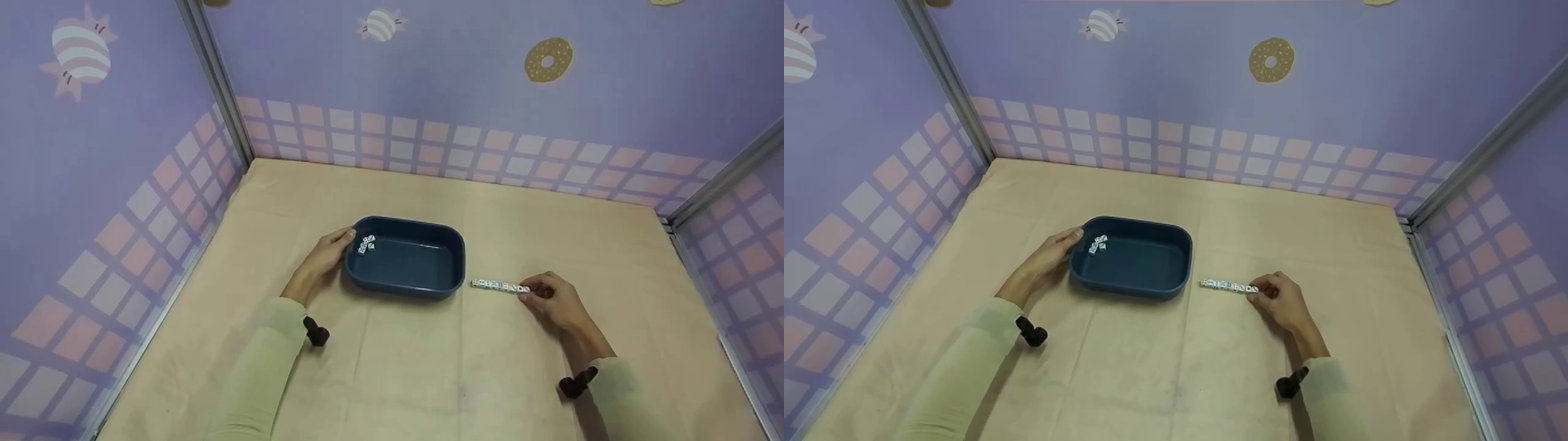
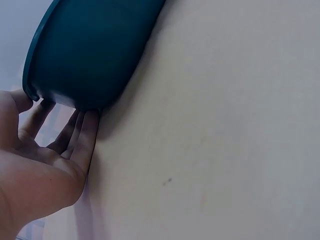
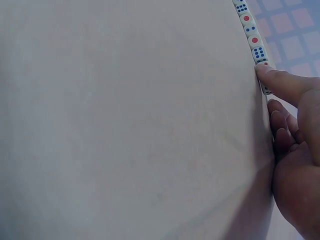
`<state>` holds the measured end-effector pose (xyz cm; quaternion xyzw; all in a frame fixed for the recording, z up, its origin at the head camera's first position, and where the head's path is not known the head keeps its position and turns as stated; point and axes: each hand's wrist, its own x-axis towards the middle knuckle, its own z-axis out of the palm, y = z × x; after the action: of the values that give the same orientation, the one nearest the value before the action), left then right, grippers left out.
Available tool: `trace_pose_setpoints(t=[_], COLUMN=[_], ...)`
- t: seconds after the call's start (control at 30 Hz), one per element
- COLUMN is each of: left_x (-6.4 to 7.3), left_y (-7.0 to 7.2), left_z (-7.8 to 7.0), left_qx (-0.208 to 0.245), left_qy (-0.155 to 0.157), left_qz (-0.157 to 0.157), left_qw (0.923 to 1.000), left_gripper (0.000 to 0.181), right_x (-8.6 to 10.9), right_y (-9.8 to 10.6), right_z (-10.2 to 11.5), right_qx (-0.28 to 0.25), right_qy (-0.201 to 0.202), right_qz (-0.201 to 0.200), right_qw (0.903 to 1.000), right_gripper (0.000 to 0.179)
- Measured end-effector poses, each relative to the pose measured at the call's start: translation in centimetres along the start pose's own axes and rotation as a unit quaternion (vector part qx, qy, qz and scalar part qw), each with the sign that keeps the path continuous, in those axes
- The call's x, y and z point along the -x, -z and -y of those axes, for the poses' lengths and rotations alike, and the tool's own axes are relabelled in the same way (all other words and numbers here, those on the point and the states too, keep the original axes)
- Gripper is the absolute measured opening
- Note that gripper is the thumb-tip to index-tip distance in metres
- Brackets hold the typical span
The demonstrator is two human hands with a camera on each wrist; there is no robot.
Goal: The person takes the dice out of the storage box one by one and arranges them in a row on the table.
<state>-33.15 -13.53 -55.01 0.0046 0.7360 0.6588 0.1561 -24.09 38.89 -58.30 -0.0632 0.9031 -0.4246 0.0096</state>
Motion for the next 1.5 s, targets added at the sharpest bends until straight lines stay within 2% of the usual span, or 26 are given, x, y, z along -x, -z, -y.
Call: trace_pose_setpoints(t=[0.3, 0.47, 0.57, 0.67, 0.8, 0.9, 1.03, 1.17, 1.33, 1.5], left_x=[0.1, 0.0, 0.1, 0.2, 0.4, 0.3, 0.0, -0.3, -0.2, -0.1], left_y=[0.0, 0.0, 0.1, 0.3, 0.4, 0.2, 0.0, -0.1, 0.1, 0.1], left_z=[0.3, 0.0, 0.0, 0.0, -0.1, -0.1, 0.0, -0.1, 0.0, 0.0], left_qx=[0.009, 0.008, 0.016, 0.015, -0.011, -0.015, -0.015, -0.025, -0.030, -0.032], left_qy=[-0.002, -0.006, -0.003, -0.001, -0.006, -0.008, -0.011, -0.007, -0.004, -0.012], left_qz=[-0.006, -0.006, -0.004, 0.000, 0.005, 0.003, 0.003, 0.001, -0.002, -0.007], left_qw=[0.9999, 0.9999, 0.9999, 0.9999, 0.9999, 0.9998, 0.9998, 0.9997, 0.9996, 0.9994], left_gripper=[0.058, 0.058, 0.059, 0.059, 0.059, 0.059, 0.060, 0.060, 0.059, 0.060], right_x=[0.0, 0.1, 0.1, -0.2, -1.5, -3.2, -6.0, -8.3, -10.4, -12.0], right_y=[-0.3, 0.1, 0.3, 0.1, -1.0, -2.2, -4.3, -7.0, -11.0, -13.7], right_z=[-0.1, 0.0, 0.3, 1.3, 3.8, 6.7, 11.0, 14.5, 17.1, 19.2], right_qx=[0.003, -0.015, -0.031, -0.033, -0.024, -0.039, -0.061, -0.064, -0.061, -0.102], right_qy=[0.003, -0.002, 0.002, 0.015, 0.038, 0.083, 0.148, 0.184, 0.197, 0.166], right_qz=[-0.003, -0.006, -0.007, -0.025, -0.065, -0.083, -0.085, -0.069, -0.029, -0.019], right_qw=[1.0000, 0.9999, 0.9995, 0.9990, 0.9969, 0.9924, 0.9833, 0.9785, 0.9781, 0.9806], right_gripper=[0.022, 0.031, 0.035, 0.036, 0.034, 0.033, 0.032, 0.032, 0.032, 0.032])
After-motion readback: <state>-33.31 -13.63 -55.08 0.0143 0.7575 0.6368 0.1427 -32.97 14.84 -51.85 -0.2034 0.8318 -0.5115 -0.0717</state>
